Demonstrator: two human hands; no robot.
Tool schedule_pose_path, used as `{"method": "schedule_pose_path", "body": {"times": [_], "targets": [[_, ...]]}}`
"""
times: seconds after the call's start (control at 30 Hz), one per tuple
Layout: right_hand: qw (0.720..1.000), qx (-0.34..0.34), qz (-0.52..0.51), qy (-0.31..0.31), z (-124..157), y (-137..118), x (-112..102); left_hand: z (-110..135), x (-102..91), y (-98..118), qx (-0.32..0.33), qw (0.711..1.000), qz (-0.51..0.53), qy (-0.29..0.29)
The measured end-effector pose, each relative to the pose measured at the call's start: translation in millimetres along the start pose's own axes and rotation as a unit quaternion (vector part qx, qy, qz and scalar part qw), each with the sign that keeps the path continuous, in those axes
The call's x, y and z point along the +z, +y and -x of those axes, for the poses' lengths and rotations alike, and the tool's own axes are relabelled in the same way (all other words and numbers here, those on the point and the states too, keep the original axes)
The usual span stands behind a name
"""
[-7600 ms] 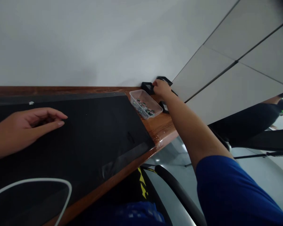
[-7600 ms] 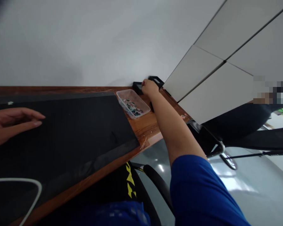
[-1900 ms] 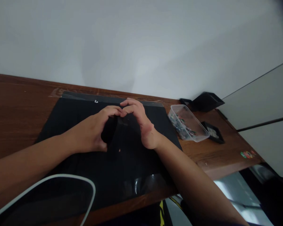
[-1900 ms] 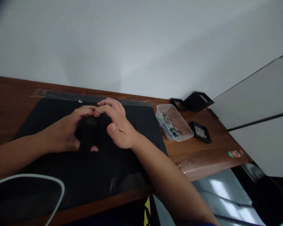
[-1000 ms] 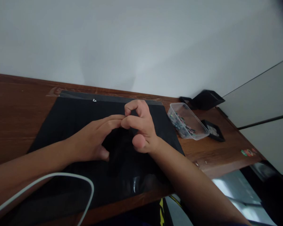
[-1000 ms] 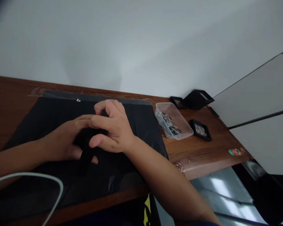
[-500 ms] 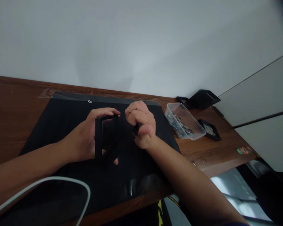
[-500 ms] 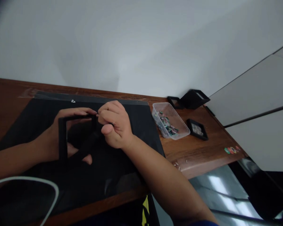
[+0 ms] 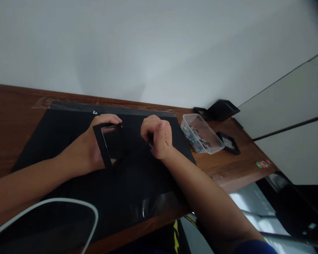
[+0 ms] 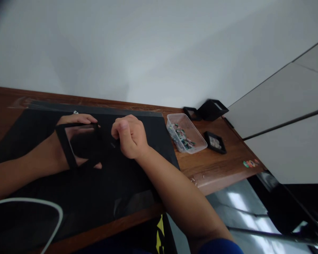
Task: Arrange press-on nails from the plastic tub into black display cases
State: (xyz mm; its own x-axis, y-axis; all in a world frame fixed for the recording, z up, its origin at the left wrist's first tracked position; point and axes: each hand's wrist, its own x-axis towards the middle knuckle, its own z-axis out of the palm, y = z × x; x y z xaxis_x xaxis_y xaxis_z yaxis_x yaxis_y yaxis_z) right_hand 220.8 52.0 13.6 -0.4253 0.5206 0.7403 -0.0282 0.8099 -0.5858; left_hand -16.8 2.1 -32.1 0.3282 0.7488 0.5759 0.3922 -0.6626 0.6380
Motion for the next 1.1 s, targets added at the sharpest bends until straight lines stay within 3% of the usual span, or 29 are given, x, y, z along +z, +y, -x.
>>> {"method": "schedule_pose_path", "body": {"times": [0.1,0.23,0.4,0.47,0.6,0.83,0.93,1.1], "targets": [[0.999,0.044,-0.002,0.005,0.6,2.1,-0.5,-2.5,1.5,0.7,0.02,0.994,-0.078,0.072],[0.996,0.086,-0.012,0.031,-0.2,6.1,-2.0,-7.8,-4.4,7.2,0.0,0.989,-0.112,0.096],[0.989,0.105,0.006,0.1,-6.9,9.5,-4.5,-12.5,-14.0,17.2,0.113,0.987,-0.11,0.018],[0.988,0.116,0.015,0.1,-8.5,9.5,-5.1,-13.5,-15.4,19.6,0.154,0.982,-0.112,-0.011],[0.983,0.143,0.062,0.097,-7.1,10.4,-5.4,-15.3,-17.5,23.6,0.196,0.962,-0.19,-0.017],[0.983,0.059,0.107,0.135,-4.8,14.7,-5.0,-16.4,-25.9,23.4,0.225,0.935,-0.275,0.006],[0.975,0.021,0.161,0.154,-5.6,15.9,-5.7,-14.8,-26.3,22.2,0.229,0.929,-0.289,-0.015],[0.965,0.008,0.2,0.171,-8.2,18.1,-14.5,-9.7,-15.9,26.9,0.204,0.944,-0.247,-0.079]]}}
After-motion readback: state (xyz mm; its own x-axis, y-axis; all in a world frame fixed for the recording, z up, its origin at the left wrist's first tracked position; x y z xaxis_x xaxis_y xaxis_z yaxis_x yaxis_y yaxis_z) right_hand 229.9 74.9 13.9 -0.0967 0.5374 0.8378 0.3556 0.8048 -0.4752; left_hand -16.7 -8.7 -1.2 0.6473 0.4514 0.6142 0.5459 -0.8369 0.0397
